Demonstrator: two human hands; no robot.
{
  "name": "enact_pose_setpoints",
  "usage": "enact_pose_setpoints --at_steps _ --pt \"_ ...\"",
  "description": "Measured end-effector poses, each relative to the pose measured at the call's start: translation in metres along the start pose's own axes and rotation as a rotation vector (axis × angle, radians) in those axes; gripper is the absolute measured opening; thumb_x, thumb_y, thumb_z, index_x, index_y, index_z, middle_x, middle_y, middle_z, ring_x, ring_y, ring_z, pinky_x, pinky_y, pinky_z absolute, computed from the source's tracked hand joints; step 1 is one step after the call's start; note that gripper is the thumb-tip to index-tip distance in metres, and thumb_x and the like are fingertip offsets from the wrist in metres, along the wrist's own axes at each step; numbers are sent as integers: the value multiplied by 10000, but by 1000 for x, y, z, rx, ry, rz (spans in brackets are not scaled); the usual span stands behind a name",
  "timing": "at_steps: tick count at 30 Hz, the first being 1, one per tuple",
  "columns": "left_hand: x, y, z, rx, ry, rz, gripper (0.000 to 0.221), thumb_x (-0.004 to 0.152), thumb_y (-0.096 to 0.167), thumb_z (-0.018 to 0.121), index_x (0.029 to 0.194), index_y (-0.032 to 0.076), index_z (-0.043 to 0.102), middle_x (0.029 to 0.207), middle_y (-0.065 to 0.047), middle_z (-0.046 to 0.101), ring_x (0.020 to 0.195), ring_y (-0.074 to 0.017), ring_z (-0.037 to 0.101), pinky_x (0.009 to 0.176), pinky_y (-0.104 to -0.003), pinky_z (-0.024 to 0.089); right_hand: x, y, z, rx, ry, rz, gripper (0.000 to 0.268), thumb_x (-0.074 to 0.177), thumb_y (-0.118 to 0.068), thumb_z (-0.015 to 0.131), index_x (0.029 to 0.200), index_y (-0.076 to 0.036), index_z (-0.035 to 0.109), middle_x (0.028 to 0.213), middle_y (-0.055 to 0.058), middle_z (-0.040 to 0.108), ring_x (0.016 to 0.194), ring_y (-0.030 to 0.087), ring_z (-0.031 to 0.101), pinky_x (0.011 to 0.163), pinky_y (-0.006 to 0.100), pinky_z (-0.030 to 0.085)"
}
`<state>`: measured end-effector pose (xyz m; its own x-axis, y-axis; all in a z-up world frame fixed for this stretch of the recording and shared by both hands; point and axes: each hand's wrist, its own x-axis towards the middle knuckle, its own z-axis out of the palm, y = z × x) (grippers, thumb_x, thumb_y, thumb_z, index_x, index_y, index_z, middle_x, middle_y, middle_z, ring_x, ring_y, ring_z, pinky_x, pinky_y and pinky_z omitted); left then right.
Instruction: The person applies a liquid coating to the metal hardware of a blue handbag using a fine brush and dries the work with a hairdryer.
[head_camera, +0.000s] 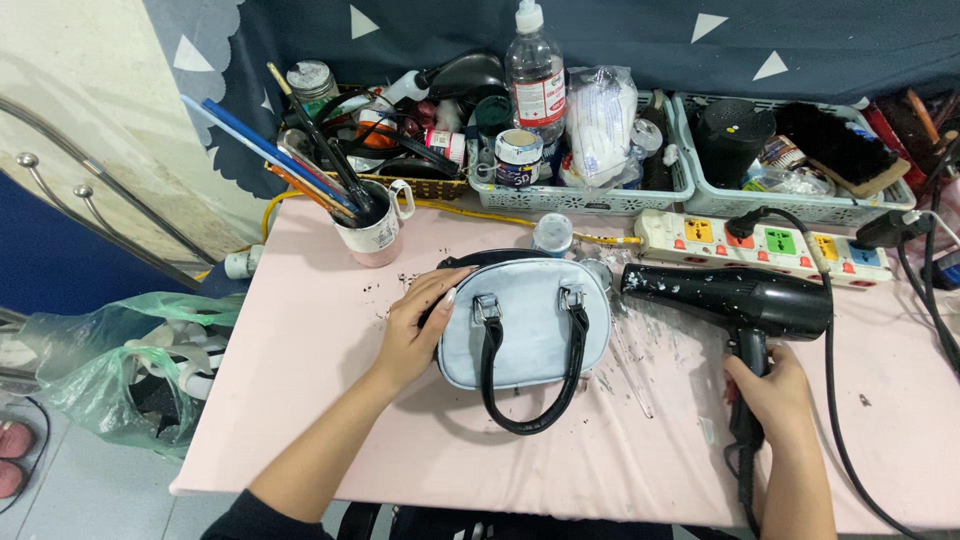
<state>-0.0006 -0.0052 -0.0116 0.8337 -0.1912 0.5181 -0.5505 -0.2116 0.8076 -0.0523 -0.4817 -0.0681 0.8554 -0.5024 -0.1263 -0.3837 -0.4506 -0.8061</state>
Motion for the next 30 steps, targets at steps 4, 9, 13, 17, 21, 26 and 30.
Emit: enact_pose_setpoints --at_steps 4,9,13,17,21,26,30 --pt "-7 -9 -1 -28 30 -36 364 1043 162 516 1342 -3 640 1344 -162 677 1289 -291 605 1130 -393 429 -16 -29 -5 -1 34 118 405 789 -139 843 1091 58 658 654 121 620 521 188 555 461 345 424" --pt "-9 -9 -1 -46 29 -78 371 1041 171 510 1340 -6 641 1335 -163 679 1275 -288 609 1119 -390 430 -54 -75 -17 66 100 -155 355 833 -130 794 1089 71 654 716 126 644 554 164 585 483 316 447" --pt "-8 -10 -2 -28 29 -61 363 1042 162 510 1338 0 643 1334 -152 684 1286 -287 613 1121 -392 440 -73 -115 -16 -20 160 -413 365 848 -120 795 1125 66 647 760 113 680 671 133 619 594 286 478" --pt "-11 -11 -2 -34 30 -42 358 1042 148 511 1340 0 643 1343 -145 687 1294 -293 608 1128 -400 439 -87 -153 -14 -149 175 -561 424 845 -128 788 1217 20 649 849 122 711 743 175 679 671 304 510" --pt "-11 -14 -1 -53 28 -37 354 1043 144 510 1339 -1 640 1356 -142 684 1301 -296 603 1133 -404 436 -96 -177 -12 -286 216 -641 462 831 -137 799 1259 -29 665 921 135 737 839 237 734 753 334 546" --pt "-12 -17 -1 -47 28 -16 354 1049 152 514 1344 3 640 1358 -142 681 1306 -296 603 1137 -405 434 -101 -187 -11 -333 234 -701 432 845 -136 799 1242 -36 659 918 121 738 812 247 738 763 325 548" --pt "-12 -18 -1 -60 30 -18 361 1049 158 509 1350 4 636 1363 -143 679 1306 -296 604 1138 -405 432 -101 -191 -14 -327 217 -721 453 835 -126 797 1260 -47 664 918 113 740 804 243 736 787 335 546"
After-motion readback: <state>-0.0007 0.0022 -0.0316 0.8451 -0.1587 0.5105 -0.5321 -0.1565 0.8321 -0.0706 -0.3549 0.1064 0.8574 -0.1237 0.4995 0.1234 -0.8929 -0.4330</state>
